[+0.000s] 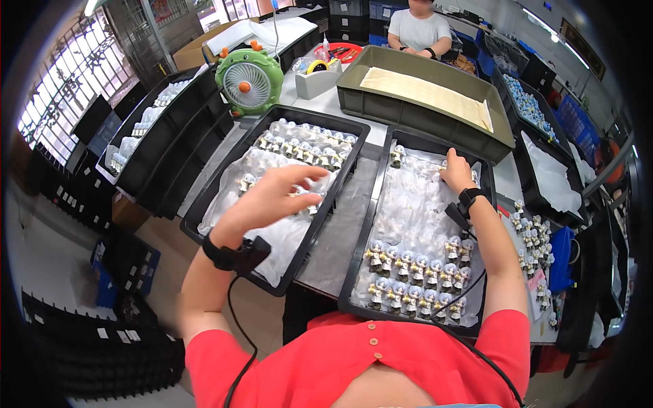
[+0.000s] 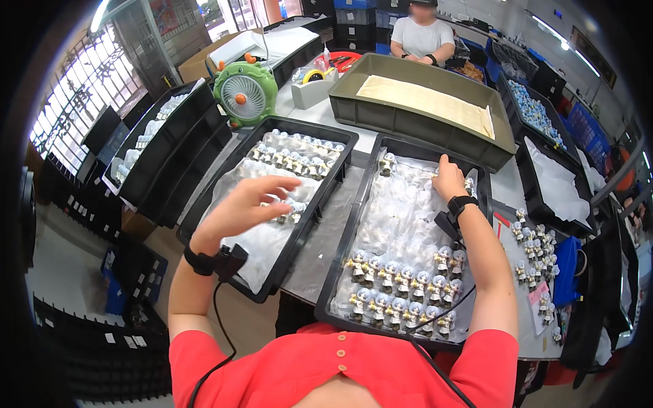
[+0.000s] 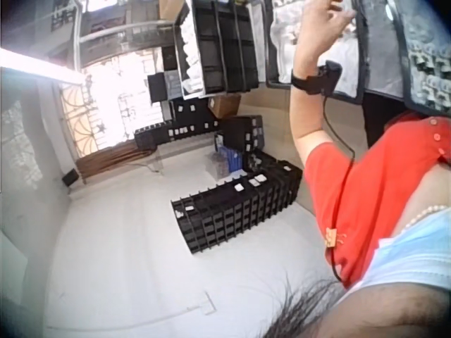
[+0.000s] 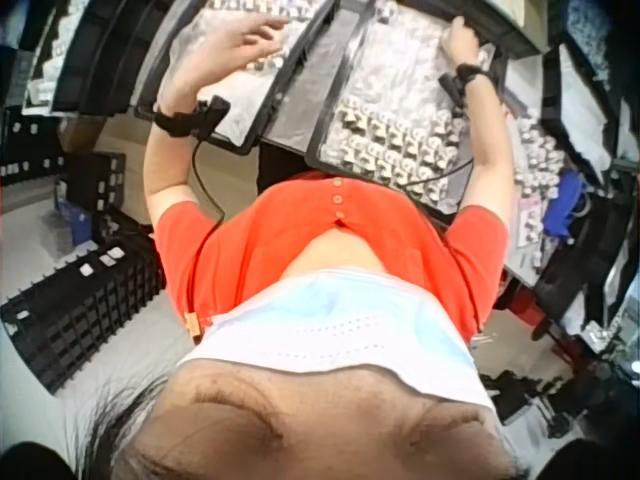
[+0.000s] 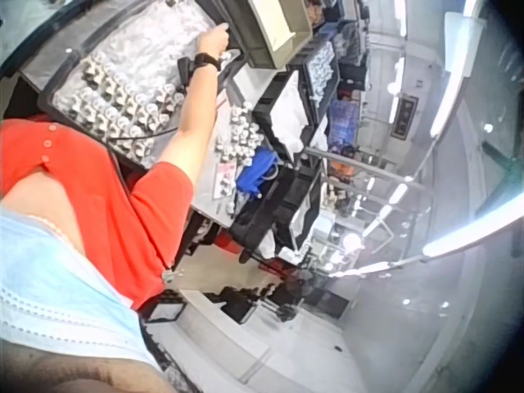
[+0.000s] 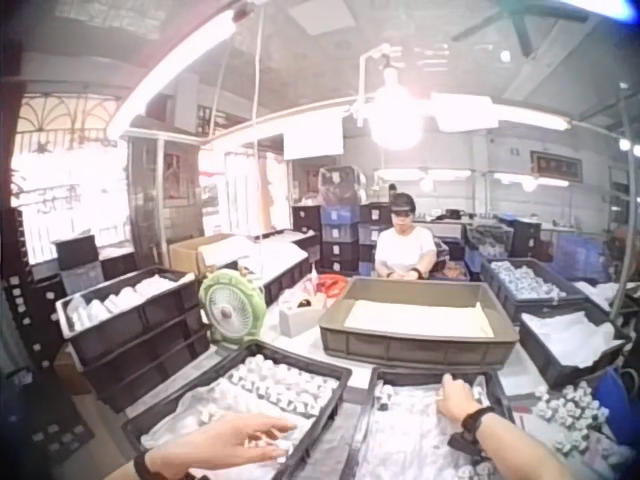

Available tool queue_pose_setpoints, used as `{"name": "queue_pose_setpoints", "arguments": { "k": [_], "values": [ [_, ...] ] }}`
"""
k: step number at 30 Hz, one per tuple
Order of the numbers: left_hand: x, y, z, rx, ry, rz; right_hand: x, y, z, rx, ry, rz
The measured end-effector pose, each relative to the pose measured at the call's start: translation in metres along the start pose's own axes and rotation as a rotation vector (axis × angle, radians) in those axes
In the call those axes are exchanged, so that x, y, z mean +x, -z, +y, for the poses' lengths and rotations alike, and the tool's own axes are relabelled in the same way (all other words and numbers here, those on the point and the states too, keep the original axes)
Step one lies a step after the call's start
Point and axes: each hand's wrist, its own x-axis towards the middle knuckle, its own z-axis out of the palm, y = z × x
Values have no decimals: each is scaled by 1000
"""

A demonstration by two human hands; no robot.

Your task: The person repeatedly picks up small cylindrical components from a tray, holds them with both hands, and appears to attach or adjust a small white piece on each one. The person then places the assembled items back into the tray. This process is repeated for multiple items throughout the clip.

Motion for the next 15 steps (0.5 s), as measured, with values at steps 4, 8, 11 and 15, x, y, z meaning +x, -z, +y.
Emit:
{"name": "queue_pose_setpoints", "arguments": {
  "k": [4, 8, 11, 15],
  "values": [
    [16, -33, 18, -195, -122, -136, -7, 27, -11, 332, -9, -39],
    [38, -73, 9, -399, -109, -73, -35, 51, -57, 1099, 115, -186],
    [52, -91, 9, -539, -68, 15, -76, 77, -99, 1370, 216, -294],
    [60, -104, 3, -754, -28, 48, -111, 86, -121, 1406, 316, -346]
  ]
}}
